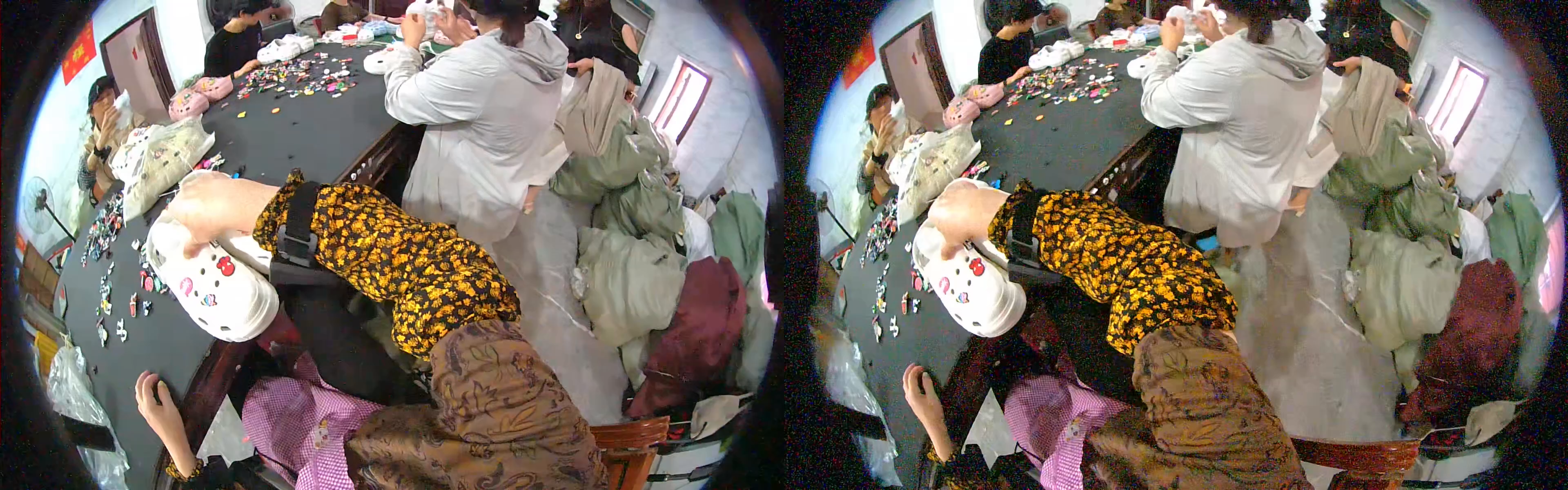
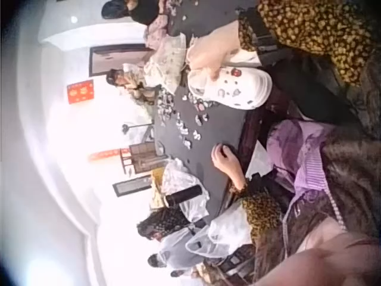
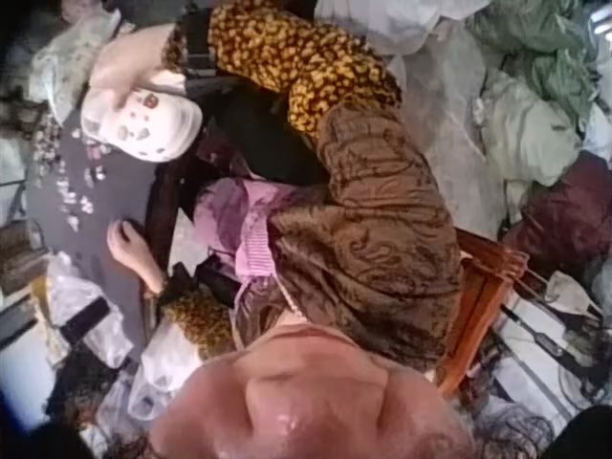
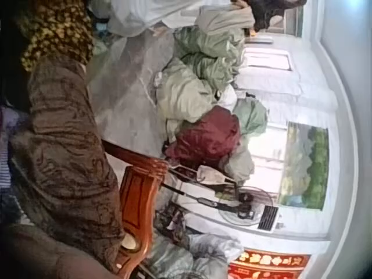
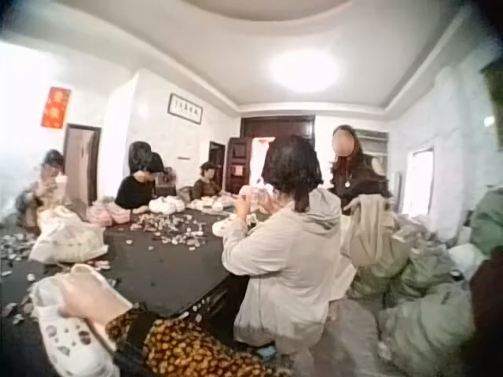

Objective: Decorating white clogs with various cartoon charms by pressing them into the shoe holes and then bagging the shoes.

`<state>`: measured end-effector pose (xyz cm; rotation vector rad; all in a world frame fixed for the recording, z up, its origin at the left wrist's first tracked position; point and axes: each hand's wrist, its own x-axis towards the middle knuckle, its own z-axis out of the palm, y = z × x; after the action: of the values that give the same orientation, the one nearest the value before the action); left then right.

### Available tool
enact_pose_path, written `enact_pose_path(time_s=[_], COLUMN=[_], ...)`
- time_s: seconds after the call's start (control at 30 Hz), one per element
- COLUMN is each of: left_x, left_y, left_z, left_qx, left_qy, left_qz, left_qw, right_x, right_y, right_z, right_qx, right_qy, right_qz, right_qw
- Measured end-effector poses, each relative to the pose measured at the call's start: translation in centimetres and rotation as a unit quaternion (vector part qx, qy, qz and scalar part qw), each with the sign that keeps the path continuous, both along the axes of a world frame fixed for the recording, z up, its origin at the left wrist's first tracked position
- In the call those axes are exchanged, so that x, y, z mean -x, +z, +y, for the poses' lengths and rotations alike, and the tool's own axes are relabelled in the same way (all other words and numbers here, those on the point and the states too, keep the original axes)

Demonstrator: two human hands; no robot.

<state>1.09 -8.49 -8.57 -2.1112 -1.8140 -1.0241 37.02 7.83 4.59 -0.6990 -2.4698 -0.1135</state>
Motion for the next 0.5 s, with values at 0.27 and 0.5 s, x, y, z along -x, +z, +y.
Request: enact_pose_path(time_s=[0.27, 0.5], left_x=[-0.4, 0.0], left_y=[0.6, -0.4], left_z=[0.2, 0.7], left_qx=[0.011, 0.01], left_qy=[0.009, 0.036], left_qz=[0.018, 0.018], left_qw=[1.0, 0.999], right_x=[0.4, -0.3], right_y=[1.3, 2.4], right_z=[-0.3, -2.5], right_qx=[0.09, 0.094], right_qy=[-0.044, -0.033], right_qz=[-0.145, -0.094], right_qw=[0.984, 0.991])
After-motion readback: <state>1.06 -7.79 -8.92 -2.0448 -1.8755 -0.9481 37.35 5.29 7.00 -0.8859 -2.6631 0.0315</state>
